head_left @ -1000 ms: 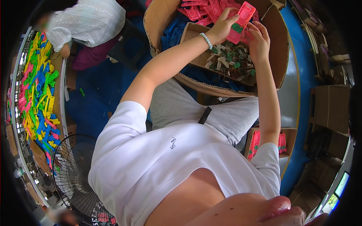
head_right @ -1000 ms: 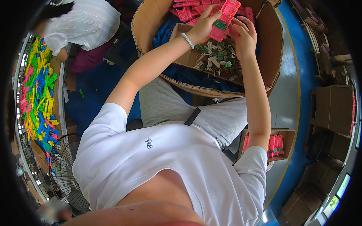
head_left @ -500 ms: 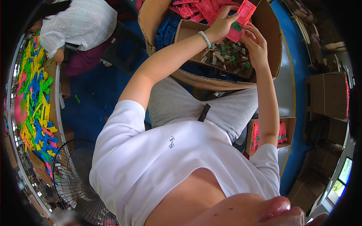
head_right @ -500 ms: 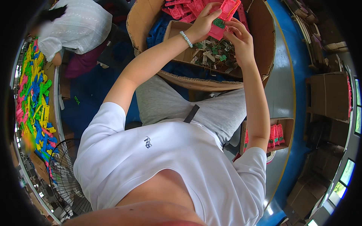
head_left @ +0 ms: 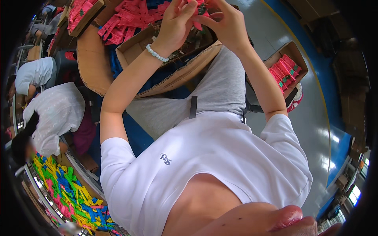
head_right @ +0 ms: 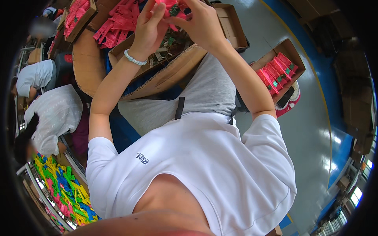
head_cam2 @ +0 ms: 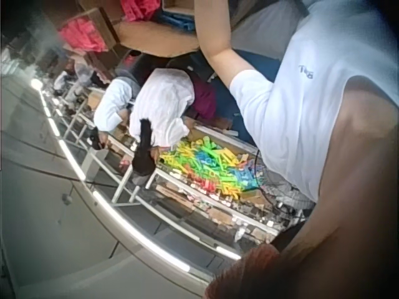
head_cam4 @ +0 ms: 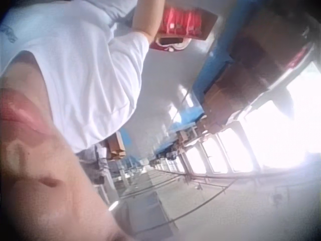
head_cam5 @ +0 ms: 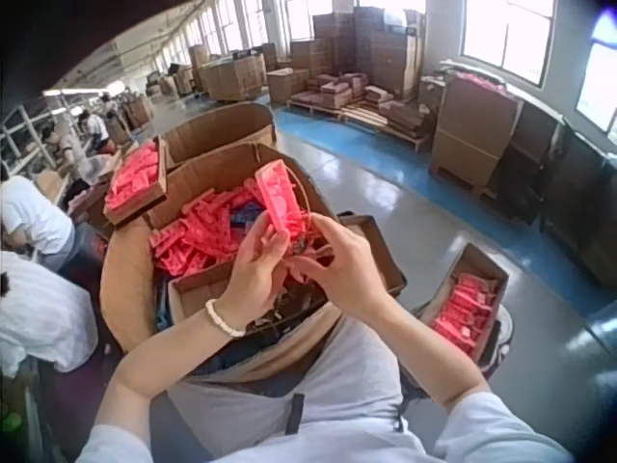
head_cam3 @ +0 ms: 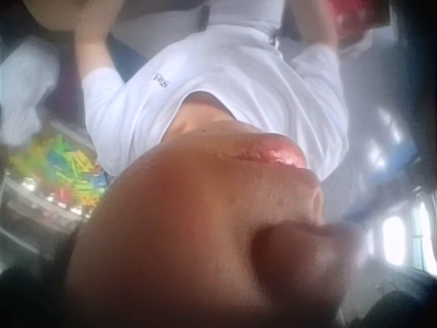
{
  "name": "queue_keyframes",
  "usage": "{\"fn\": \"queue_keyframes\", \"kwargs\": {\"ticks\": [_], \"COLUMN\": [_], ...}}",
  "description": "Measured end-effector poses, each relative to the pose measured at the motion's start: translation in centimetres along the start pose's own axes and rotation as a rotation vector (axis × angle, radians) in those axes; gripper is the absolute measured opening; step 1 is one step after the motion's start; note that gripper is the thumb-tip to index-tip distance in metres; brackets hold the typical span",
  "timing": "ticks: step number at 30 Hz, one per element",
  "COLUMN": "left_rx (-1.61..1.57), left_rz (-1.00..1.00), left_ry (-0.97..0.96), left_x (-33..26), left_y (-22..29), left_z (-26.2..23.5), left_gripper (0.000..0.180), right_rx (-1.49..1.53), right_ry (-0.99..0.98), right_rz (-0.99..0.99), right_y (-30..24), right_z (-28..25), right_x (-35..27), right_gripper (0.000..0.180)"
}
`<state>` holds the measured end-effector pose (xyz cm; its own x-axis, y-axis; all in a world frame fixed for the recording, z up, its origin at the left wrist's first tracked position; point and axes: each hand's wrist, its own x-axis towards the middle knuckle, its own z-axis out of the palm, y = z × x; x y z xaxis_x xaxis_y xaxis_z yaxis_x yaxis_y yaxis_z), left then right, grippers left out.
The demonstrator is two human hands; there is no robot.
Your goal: The person assembles toy components by hand, fitting electronic circuit boards and wires into plastic casings and placing the assembled pieces into a cardboard tray.
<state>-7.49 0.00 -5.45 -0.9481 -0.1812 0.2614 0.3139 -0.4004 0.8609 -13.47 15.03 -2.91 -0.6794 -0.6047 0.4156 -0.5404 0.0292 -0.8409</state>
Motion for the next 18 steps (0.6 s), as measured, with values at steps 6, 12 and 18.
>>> {"fn": "queue_keyframes", "kwargs": {"ticks": [6, 12, 18], "left_rx": [0.531, 0.341, 0.391], "left_rz": [-0.002, -0.150, -0.221], "left_ry": [-0.164, 0.056, 0.389], "left_x": [1.7, 1.1, -0.9], "left_y": [-1.3, -1.9, -0.1], "left_z": [1.0, -8.3, -16.9], "left_gripper": [0.053, 0.034, 0.026], "right_rx": [-0.412, -1.181, -1.323], "right_ry": [0.420, 0.296, -0.001], "right_rz": [-0.103, 0.304, 0.511], "right_y": [9.0, 25.4, 34.8], "right_z": [-10.9, -30.8, -36.5], "right_x": [-4.8, -17.8, -18.5], "right_gripper": [0.034, 0.030, 0.029]}}
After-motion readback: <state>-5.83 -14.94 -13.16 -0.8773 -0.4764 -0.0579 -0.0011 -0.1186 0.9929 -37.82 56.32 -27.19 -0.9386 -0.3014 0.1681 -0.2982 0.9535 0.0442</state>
